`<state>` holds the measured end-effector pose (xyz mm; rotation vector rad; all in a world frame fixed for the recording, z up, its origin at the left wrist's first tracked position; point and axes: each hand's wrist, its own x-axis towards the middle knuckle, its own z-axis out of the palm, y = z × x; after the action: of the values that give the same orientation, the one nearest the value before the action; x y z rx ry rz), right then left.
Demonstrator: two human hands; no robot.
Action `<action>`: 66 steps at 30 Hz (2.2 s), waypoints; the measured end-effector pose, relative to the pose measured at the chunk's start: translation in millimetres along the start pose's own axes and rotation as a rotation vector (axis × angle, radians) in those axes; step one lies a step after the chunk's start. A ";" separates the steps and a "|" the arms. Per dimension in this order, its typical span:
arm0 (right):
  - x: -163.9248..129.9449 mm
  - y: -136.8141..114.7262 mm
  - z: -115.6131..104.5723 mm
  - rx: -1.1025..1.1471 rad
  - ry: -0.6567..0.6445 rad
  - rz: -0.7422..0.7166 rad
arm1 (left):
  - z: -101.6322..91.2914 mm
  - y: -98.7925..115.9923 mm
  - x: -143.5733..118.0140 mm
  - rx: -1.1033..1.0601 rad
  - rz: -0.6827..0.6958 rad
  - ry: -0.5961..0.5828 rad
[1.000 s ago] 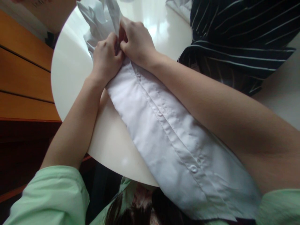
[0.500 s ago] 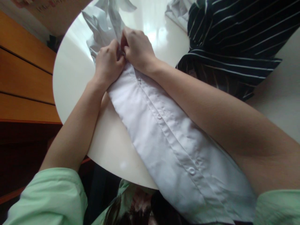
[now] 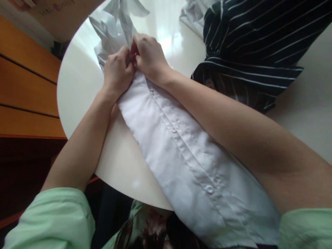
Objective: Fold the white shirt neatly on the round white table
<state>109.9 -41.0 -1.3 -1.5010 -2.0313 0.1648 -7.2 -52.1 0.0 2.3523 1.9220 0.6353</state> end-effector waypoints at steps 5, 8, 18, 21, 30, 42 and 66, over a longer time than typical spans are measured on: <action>-5.1 -2.2 -7.3 0.021 0.011 -0.022 | -0.2 -0.4 1.3 -0.028 0.005 0.006; -6.5 -2.7 -10.6 0.012 0.017 -0.042 | 0.6 -0.8 1.9 -0.021 0.021 0.035; -4.5 -1.5 -11.6 0.018 0.003 -0.038 | -0.2 -0.2 1.9 -0.036 0.006 0.036; -3.4 1.8 -6.5 0.072 0.065 -0.072 | 0.6 -0.8 1.4 -0.012 0.015 0.059; -1.4 4.8 0.7 0.162 0.091 -0.098 | 1.6 -1.6 1.3 -0.062 -0.007 0.050; -8.5 -0.6 -10.6 0.107 0.028 -0.127 | -0.9 4.5 -0.8 0.004 -0.041 0.032; -5.6 -2.3 -8.6 0.096 -0.017 -0.068 | -1.4 2.3 -1.6 -0.013 0.050 0.054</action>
<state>113.6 -49.0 4.5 -1.3744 -2.0548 0.2450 -5.8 -54.5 1.4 2.4066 1.8797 0.7200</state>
